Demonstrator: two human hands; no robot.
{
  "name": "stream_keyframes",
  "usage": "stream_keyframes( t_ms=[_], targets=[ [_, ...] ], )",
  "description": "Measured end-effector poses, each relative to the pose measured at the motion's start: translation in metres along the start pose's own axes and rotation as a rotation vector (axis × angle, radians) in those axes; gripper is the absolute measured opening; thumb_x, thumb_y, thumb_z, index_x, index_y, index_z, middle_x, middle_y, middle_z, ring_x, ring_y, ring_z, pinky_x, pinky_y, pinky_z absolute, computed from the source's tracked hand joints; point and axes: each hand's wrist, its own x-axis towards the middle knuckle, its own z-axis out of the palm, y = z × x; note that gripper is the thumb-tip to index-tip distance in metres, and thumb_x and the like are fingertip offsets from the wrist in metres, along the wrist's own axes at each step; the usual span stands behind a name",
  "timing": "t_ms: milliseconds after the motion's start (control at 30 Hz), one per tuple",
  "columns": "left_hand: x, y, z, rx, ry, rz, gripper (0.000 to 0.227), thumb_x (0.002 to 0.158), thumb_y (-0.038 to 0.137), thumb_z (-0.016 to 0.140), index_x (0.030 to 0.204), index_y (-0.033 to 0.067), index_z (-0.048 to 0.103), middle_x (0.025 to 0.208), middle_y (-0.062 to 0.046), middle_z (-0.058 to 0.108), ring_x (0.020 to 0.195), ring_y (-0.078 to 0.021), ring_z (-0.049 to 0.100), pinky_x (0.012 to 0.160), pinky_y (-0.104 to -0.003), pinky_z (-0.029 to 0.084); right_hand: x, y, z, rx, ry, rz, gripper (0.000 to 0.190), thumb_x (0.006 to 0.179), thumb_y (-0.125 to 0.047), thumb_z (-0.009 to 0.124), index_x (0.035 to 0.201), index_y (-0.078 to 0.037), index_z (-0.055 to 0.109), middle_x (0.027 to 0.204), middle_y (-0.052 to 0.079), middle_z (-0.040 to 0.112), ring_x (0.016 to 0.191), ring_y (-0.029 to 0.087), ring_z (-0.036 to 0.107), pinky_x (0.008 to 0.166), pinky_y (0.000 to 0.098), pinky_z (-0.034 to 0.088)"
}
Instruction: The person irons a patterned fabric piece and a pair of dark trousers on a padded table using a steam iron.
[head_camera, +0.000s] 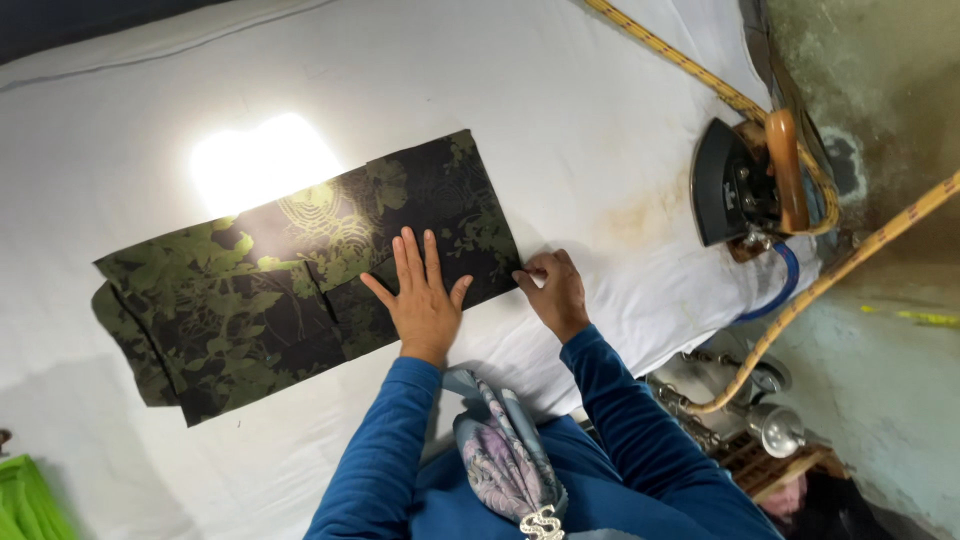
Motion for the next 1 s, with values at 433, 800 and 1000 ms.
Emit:
stream_keyframes(
  t_ms=[433,800,1000],
  targets=[
    [-0.004,0.055,0.045,-0.552,0.143,-0.007,0.07,0.079,0.005,0.056,0.141,0.0104,0.024,0.142,-0.014,0.028,0.13,-0.0291,0.03,0.105,-0.055,0.015,0.02,-0.038,-0.029,0.739,-0.362,0.078,0.012,0.085,-0.014,0.059,0.079,-0.004,0.057,0.059,0.009,0.058,0.028,0.002,0.037,0.022,0.013,0.024],
    [-0.02,-0.001,-0.068,-1.794,0.365,-0.112,0.038,0.095,0.026,0.035,0.124,0.0052,0.046,0.128,-0.01,0.047,0.124,-0.0197,0.04,0.107,-0.031,0.029,0.152,-0.178,-0.025,-0.603,-0.133,-1.186,0.026,0.063,-0.009,0.069,0.083,-0.025,0.065,0.14,0.008,0.041,0.132,0.043,0.006,0.088,0.0636,0.021],
    [-0.041,-0.081,-0.116,-2.118,0.736,-0.677,0.055,0.084,0.032,0.051,0.125,-0.0028,0.038,0.122,-0.022,0.045,0.115,-0.0318,0.045,0.099,-0.043,0.036,0.135,-0.296,0.042,-0.185,-0.629,-0.923,0.022,0.071,-0.013,0.068,0.092,-0.011,0.064,0.096,0.004,0.065,0.095,0.023,0.059,0.086,0.0399,0.041]
  ],
)
